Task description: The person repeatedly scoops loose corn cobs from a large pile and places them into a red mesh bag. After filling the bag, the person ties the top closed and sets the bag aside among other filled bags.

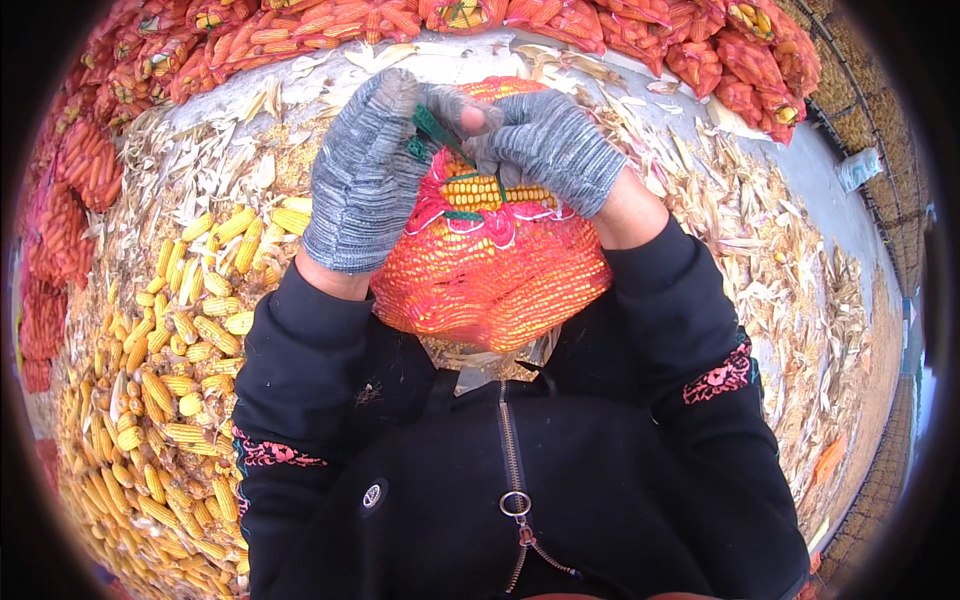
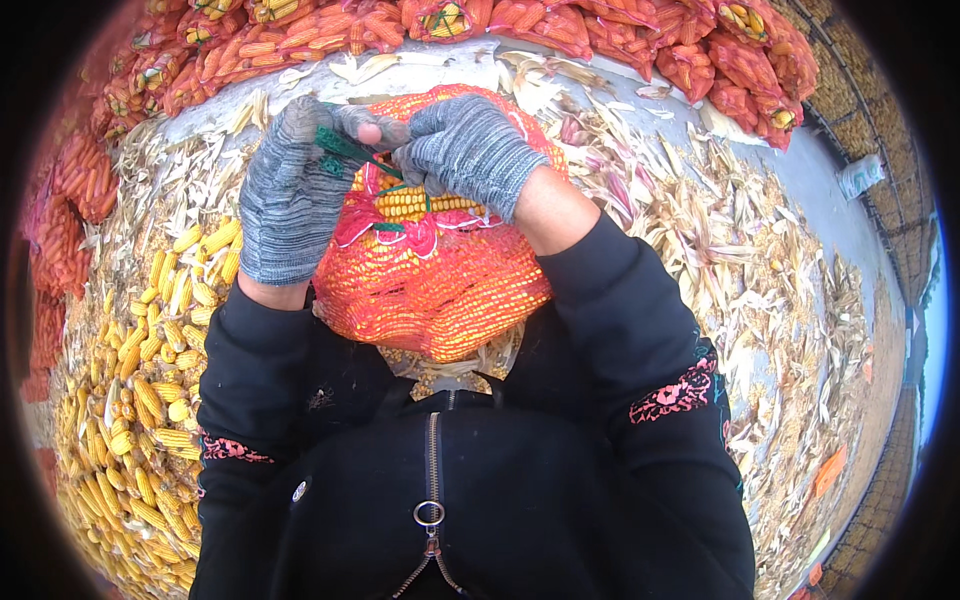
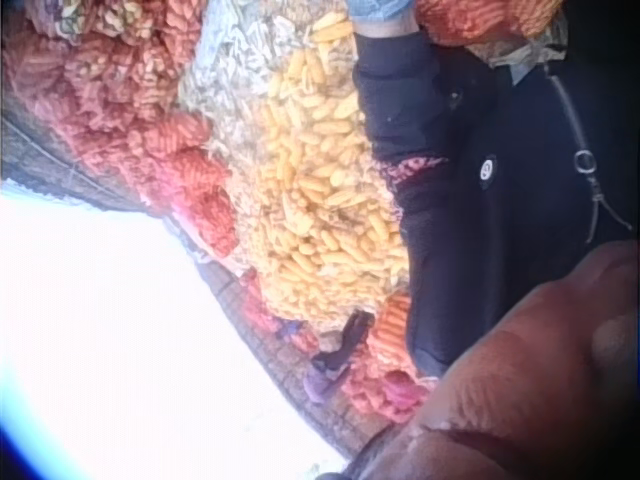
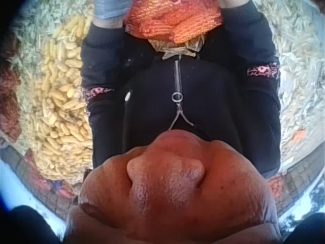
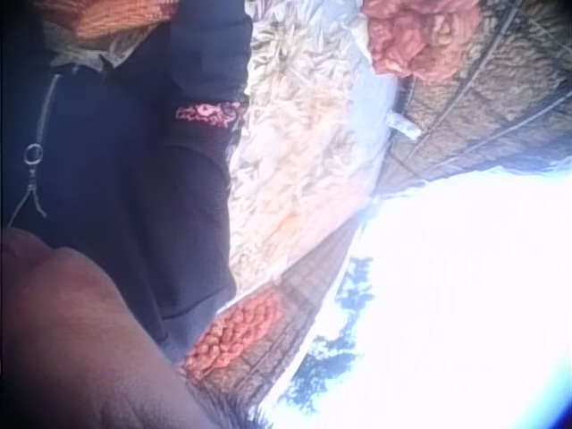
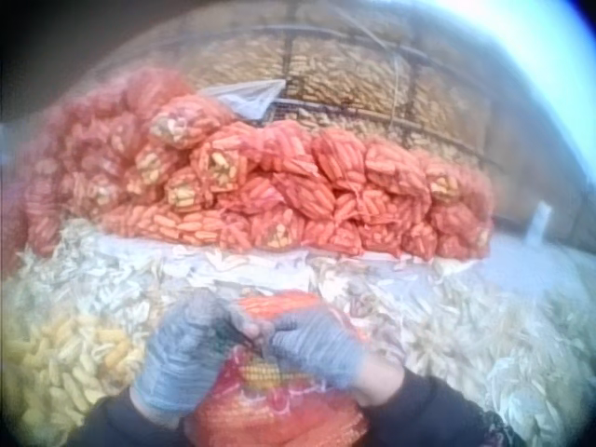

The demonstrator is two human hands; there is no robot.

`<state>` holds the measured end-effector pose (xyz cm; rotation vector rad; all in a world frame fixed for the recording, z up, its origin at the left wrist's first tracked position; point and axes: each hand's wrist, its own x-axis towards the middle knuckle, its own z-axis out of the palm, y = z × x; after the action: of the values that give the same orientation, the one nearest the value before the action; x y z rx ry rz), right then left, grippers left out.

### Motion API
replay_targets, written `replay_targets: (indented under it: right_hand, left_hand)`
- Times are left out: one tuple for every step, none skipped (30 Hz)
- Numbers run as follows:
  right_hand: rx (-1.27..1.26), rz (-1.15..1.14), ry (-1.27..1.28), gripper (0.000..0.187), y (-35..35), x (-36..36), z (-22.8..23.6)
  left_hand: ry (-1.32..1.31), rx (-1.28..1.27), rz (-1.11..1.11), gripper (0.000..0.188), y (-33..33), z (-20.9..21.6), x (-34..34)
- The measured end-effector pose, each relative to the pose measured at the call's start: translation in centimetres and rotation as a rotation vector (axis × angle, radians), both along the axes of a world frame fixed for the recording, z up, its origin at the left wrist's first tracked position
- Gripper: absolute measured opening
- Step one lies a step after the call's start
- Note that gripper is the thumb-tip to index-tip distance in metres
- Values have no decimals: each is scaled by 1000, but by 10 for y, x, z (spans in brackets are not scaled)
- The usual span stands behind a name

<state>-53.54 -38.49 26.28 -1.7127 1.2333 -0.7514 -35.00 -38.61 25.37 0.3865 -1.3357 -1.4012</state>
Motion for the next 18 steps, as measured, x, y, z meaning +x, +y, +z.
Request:
replay_targets:
  right_hand:
    - [-140, 60, 53, 15, -3, 1, -3]
    - [-270, 113, 138, 17, -3, 0, -6]
    - [-288, 110, 188, 19, -3, 1, -10]
    - [-318, 141, 132, 20, -3, -2, -9]
    - [-325, 176, 107, 21, -2, -4, -10]
    - [-282, 164, 136, 22, -1, -6, -10]
    - [-279, 180, 161, 24, 1, -8, -9]
    - [-197, 154, 5, 25, 3, -7, -9]
    - [-85, 88, -122, 25, 5, -7, -8]
    - [-6, 50, -282, 26, 6, -7, -8]
    - [-39, 74, -383, 23, 8, -6, -7]
    - [-48, 56, -366, 22, 8, -6, -7]
    - [-70, 67, -353, 21, 8, -6, -7]
    - [-4, 58, -465, 21, 7, -7, -6]
    - [45, 73, -577, 22, 6, -7, -7]
    - [96, 62, -543, 22, 4, -9, -7]
    - [132, 81, -506, 22, 3, -12, -6]
    - [163, 52, -448, 22, 1, -13, -6]
  left_hand:
    - [-252, -184, 149, 22, -1, 6, -1]
    - [-495, -456, 267, 24, -7, 15, -3]
    - [-825, -954, 504, 23, -19, 26, -4]
    - [-858, -997, 440, 22, -26, 36, -10]
    - [-875, -1038, 374, 22, -34, 45, -15]
    - [-900, -1105, 328, 21, -38, 51, -20]
    - [-993, -1171, 245, 23, -43, 59, -24]
    - [-904, -949, 106, 23, -43, 62, -29]
    - [-809, -727, -27, 25, -40, 64, -31]
    - [-713, -503, -156, 26, -38, 65, -34]
    - [-743, -374, -147, 42, -31, 64, -34]
    - [-805, -558, 2, 48, -24, 61, -31]
    - [-856, -746, 153, 54, -16, 57, -27]
    - [-900, -936, 330, 61, -9, 54, -22]
    - [-1119, -884, 294, 72, -3, 51, -12]
    - [-1290, -828, 405, 69, 0, 44, -13]
    - [-1272, -846, 427, 62, 3, 40, -8]
    - [-1397, -755, 407, 56, 5, 37, -4]
